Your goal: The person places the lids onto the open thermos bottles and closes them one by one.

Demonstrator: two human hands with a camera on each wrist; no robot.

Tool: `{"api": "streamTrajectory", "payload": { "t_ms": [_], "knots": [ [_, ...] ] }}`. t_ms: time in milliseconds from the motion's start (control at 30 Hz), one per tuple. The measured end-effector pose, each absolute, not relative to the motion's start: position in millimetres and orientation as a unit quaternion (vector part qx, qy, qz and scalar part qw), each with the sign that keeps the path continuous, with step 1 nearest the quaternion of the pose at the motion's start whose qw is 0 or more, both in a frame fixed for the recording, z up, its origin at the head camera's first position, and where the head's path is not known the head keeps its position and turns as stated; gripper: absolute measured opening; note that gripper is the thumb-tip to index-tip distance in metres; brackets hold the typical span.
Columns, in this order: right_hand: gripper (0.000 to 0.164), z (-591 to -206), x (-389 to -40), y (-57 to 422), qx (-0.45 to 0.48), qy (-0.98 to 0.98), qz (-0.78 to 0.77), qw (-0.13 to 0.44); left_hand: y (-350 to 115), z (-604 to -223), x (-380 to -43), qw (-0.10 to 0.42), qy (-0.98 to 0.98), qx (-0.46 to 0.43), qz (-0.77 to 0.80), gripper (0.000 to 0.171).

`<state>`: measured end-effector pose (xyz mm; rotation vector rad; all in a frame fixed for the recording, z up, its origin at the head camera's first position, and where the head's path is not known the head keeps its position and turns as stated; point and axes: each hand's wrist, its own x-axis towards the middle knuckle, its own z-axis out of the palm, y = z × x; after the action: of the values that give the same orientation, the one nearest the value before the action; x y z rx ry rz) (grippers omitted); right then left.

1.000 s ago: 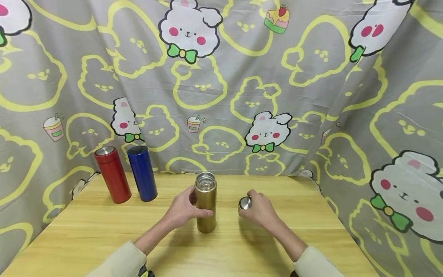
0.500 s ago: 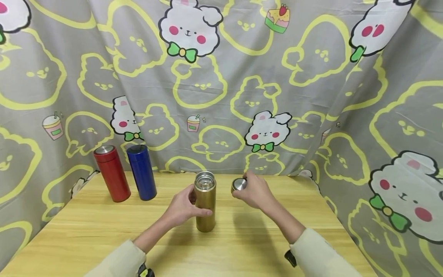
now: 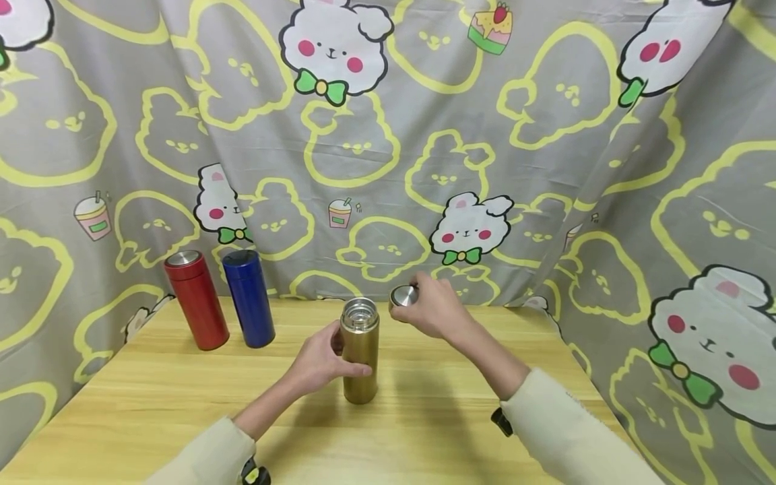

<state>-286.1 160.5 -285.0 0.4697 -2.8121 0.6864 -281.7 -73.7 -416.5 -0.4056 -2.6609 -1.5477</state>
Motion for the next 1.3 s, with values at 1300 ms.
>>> {"api": "streamTrajectory", "payload": {
  "t_ms": [1300],
  "knots": [
    [0.059,-256.2,-274.5,97.7,0.217,-0.945,0.242,0.032,-76.5,-415.7,-281.7,0.003,-0.858,-0.137,-0.495,0.067]
  ]
}}
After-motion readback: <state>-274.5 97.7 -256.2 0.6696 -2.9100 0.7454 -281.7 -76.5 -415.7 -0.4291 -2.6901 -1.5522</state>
